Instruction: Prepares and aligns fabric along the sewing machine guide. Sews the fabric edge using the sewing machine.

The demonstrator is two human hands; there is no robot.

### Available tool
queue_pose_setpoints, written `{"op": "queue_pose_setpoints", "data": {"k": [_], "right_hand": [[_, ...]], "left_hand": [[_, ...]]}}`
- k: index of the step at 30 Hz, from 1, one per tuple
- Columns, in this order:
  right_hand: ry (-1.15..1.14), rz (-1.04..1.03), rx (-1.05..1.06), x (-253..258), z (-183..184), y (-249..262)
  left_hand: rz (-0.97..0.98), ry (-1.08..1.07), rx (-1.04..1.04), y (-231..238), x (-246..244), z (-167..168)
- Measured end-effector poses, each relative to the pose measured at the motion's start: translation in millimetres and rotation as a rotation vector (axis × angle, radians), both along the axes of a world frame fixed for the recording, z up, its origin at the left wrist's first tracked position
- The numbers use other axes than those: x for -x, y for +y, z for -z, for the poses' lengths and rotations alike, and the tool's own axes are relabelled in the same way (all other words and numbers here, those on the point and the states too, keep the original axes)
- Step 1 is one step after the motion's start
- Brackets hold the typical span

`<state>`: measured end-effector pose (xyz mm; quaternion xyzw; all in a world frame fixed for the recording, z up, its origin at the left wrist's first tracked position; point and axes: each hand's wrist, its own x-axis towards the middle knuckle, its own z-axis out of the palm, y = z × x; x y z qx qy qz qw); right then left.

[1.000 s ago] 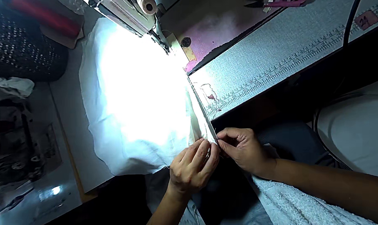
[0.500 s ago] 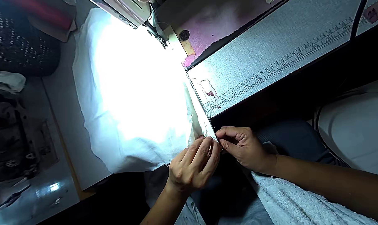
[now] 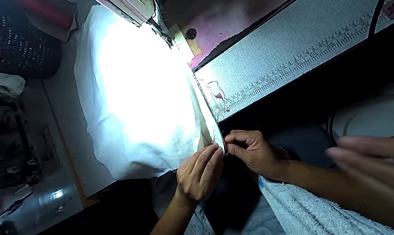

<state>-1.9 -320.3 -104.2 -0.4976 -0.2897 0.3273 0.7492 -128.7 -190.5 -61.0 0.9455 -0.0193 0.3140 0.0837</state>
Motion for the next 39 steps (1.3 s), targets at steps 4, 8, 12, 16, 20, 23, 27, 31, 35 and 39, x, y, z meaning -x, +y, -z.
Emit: {"op": "queue_pose_setpoints", "data": {"k": [4,8,12,16,20,23,27,31,35,39], "right_hand": [[-0.119,0.006,0.018,-3.7,4.3,-3.2],[-0.788,-0.203,0.025,-34.5,-46.0,-13.7],[-1.34,-0.367,-0.014,-51.7,-94.4,-6.1],[-1.335,-0.367,0.03,-47.2,-98.6,4.6],[-1.663,-0.307,-0.083,-50.9,-98.1,10.0],[-1.649,-0.259,-0.107,-49.1,-90.9,9.9],[-1.533,-0.216,-0.13,-45.7,-83.2,12.8],[-1.369,-0.224,-0.063,-40.4,-88.3,12.4],[-1.491,-0.141,-0.1,-40.9,-89.1,9.3],[-1.528,-0.105,-0.115,-41.9,-83.9,7.6]], "left_hand": [[-0.003,0.02,-0.068,-3.0,-0.1,0.1],[-0.001,0.005,-0.103,-5.0,-3.9,-2.7],[-0.017,-0.081,-0.171,-1.1,-2.4,4.2],[-0.014,0.016,-0.116,2.2,19.6,43.1],[-0.001,-0.1,-0.159,4.9,7.8,48.7],[0.005,-0.149,-0.228,-0.4,-8.8,2.0],[0.017,0.03,-0.05,-3.4,-16.4,14.9],[0.002,-0.066,-0.105,4.2,14.1,48.0],[-0.152,-0.129,-0.148,11.1,7.9,26.3],[-0.187,-0.118,-0.135,18.3,8.3,16.3]]}}
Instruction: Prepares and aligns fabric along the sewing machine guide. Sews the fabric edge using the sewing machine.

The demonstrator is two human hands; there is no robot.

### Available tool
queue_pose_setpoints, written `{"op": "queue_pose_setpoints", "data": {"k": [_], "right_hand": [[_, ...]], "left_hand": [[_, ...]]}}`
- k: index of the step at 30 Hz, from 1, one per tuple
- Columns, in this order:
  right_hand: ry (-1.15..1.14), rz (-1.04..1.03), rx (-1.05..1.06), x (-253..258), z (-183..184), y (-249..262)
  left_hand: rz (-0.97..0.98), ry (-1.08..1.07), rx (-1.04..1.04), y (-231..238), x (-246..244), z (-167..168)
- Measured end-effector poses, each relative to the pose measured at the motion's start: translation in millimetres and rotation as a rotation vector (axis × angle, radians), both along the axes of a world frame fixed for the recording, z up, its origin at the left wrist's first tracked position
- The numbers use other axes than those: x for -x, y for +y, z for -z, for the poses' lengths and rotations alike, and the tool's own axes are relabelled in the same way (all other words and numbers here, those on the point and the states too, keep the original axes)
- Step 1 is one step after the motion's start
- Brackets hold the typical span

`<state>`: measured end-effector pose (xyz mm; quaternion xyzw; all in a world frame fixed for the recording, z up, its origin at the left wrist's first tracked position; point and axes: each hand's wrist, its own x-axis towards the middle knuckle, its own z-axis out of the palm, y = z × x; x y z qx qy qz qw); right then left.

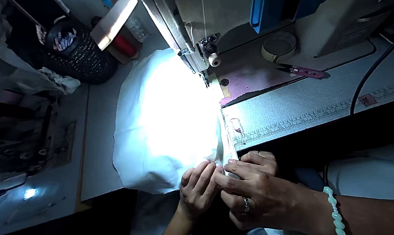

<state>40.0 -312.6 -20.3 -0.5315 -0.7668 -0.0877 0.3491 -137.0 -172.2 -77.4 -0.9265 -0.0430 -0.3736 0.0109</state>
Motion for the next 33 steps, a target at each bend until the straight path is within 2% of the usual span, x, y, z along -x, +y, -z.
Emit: {"op": "queue_pose_setpoints", "data": {"k": [6,13,17,22,24,26,28,30,33], "right_hand": [[0.022,0.041,0.023,4.0,4.5,-3.5],[-0.02,0.023,0.052,13.2,0.6,-10.5],[0.021,0.194,0.109,20.0,14.7,-17.7],[0.285,0.267,0.114,23.2,27.5,-22.7],[0.28,0.246,0.078,22.1,25.7,-20.2],[0.21,0.194,0.07,19.1,23.1,-20.6],[0.073,0.1,0.066,14.3,17.7,-21.6],[-0.016,0.027,0.057,11.5,10.3,-19.8],[0.046,0.109,0.086,14.3,7.8,-15.3]], "left_hand": [[0.065,0.0,0.027,1.5,3.5,-1.6],[0.183,-0.017,0.163,-3.4,7.3,-3.6],[0.221,-0.025,0.425,-4.2,5.1,-11.7],[0.268,-0.024,0.922,-1.3,3.5,-23.6],[0.283,-0.04,1.132,-1.1,3.0,-30.0],[0.278,-0.065,1.217,-2.2,0.9,-36.6],[0.262,-0.046,1.092,-6.2,-2.4,-39.9],[0.239,0.008,0.815,-13.6,-4.6,-38.2],[0.201,0.057,0.423,-15.2,-3.0,-23.1]]}}
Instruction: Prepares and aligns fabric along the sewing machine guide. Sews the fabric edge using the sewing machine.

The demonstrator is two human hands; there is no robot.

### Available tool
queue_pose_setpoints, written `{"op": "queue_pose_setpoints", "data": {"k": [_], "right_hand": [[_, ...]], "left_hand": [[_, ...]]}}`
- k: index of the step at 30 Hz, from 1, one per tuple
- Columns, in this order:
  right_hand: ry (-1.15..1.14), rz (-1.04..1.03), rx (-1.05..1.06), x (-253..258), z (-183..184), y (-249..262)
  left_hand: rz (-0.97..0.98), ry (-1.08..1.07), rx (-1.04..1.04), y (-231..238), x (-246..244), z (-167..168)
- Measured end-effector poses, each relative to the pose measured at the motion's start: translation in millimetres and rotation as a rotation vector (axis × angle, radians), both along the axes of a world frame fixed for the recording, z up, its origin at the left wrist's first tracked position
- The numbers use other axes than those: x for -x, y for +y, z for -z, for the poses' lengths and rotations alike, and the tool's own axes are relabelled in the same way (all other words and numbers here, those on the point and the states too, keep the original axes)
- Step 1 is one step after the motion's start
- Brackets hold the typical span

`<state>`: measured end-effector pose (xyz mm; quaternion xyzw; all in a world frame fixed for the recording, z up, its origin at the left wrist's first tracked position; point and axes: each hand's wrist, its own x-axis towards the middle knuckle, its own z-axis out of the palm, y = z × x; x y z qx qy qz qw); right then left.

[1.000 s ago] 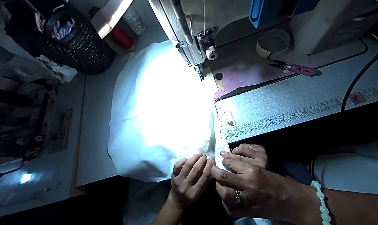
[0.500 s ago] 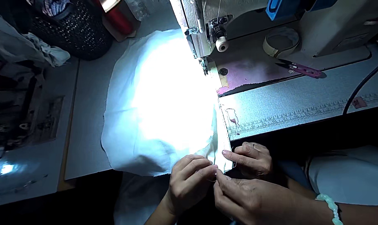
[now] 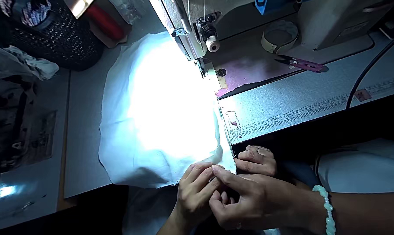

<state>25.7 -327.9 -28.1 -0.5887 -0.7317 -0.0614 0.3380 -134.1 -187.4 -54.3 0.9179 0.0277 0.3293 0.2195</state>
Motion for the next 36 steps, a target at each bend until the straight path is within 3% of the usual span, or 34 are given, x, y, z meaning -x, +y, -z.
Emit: {"op": "queue_pose_setpoints", "data": {"k": [7,10,17,20,25,28,31,36], "right_hand": [[0.156,0.026,-0.025,-1.6,-0.2,0.0],[0.164,0.061,-0.053,-1.4,-1.5,4.5],[-0.071,0.017,-0.078,-0.9,-11.9,2.5],[-0.061,0.024,-0.045,-0.6,-7.6,3.1],[0.008,0.126,0.004,2.5,1.2,5.3],[-0.015,0.088,0.046,-2.1,-1.1,10.9],[-0.063,-0.07,0.014,-9.8,-10.5,17.1],[-0.015,-0.042,0.014,-4.4,-10.0,12.4]], "left_hand": [[-0.022,0.001,-0.338,0.9,0.5,22.0],[-0.058,-0.079,-0.385,0.5,-1.4,33.1],[0.007,-0.152,-0.292,-2.8,-2.6,27.8],[0.032,-0.14,-0.283,-0.8,0.0,25.4],[-0.159,-0.094,-0.365,0.0,6.3,33.7],[-0.266,-0.107,-0.278,2.8,9.1,34.1],[-0.272,-0.084,-0.112,4.2,9.0,26.3],[-0.255,-0.063,-0.066,-2.8,9.1,13.7]]}}
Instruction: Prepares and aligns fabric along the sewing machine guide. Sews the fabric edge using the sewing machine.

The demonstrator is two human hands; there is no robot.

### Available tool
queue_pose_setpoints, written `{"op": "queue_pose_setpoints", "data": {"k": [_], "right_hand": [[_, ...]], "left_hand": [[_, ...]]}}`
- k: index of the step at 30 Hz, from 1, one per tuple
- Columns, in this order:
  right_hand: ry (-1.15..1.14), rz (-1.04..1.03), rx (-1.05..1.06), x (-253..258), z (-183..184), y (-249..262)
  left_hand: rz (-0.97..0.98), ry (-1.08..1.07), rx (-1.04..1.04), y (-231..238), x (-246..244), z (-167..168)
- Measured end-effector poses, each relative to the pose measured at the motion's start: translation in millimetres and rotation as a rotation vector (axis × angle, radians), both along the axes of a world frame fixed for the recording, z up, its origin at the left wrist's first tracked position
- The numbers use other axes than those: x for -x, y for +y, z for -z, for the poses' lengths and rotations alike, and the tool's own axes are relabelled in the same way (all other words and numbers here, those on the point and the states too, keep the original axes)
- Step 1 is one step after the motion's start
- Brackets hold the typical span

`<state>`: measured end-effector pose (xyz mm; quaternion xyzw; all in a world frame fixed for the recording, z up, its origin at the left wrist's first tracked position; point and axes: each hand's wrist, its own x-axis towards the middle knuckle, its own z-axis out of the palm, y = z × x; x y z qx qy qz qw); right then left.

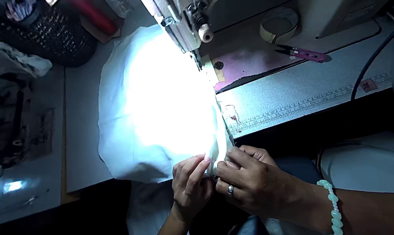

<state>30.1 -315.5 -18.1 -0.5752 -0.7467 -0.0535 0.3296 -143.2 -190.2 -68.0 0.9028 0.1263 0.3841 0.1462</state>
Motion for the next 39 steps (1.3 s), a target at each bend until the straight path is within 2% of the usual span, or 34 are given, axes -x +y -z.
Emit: {"op": "queue_pose_setpoints", "data": {"k": [3,5,7,9,10,12,14,18,20,23,32,35,39], "right_hand": [[-0.025,0.033,0.06,1.9,-1.6,-6.7],[-0.019,0.027,0.028,1.6,-2.8,-6.9],[-0.156,-0.004,0.007,-0.2,-5.0,-7.0],[-0.396,0.023,-0.023,-1.8,-8.1,-6.3],[-0.401,0.026,-0.039,-1.6,-8.3,-6.0],[-0.094,-0.028,-0.074,1.1,-2.6,-4.2],[0.021,-0.037,-0.1,3.8,0.1,-5.9],[-0.051,0.034,-0.095,2.3,-6.5,-13.3],[-0.087,0.062,-0.078,1.8,-6.8,-13.6],[-0.089,0.058,-0.057,0.7,2.9,-9.9],[-0.156,0.015,-0.128,-0.7,7.6,-5.7],[-0.265,0.018,-0.037,-1.1,7.9,-9.4],[-0.066,-0.012,0.076,-0.5,4.5,-9.6]], "left_hand": [[0.026,0.001,0.027,-2.6,1.0,-2.3],[0.025,-0.028,0.085,-5.8,0.1,-2.1],[0.022,-0.051,0.124,-9.3,-1.3,-2.9],[0.022,-0.049,0.127,-13.1,-1.8,-5.6],[0.018,-0.055,0.116,-15.0,-2.9,-5.9],[0.011,-0.086,0.087,-17.7,-6.4,-3.4],[0.011,-0.107,0.058,-18.8,-8.1,1.7],[-0.02,-0.113,0.055,-20.2,-10.4,8.7],[-0.111,-0.066,0.037,-21.9,-9.2,9.2],[-0.242,-0.009,-0.022,-19.4,-9.8,6.2],[-0.391,-0.015,-0.258,-24.7,-11.3,15.7],[-0.429,-0.062,-0.292,-26.1,-16.9,22.3],[-0.421,-0.116,-0.255,-26.0,-22.6,27.6]]}}
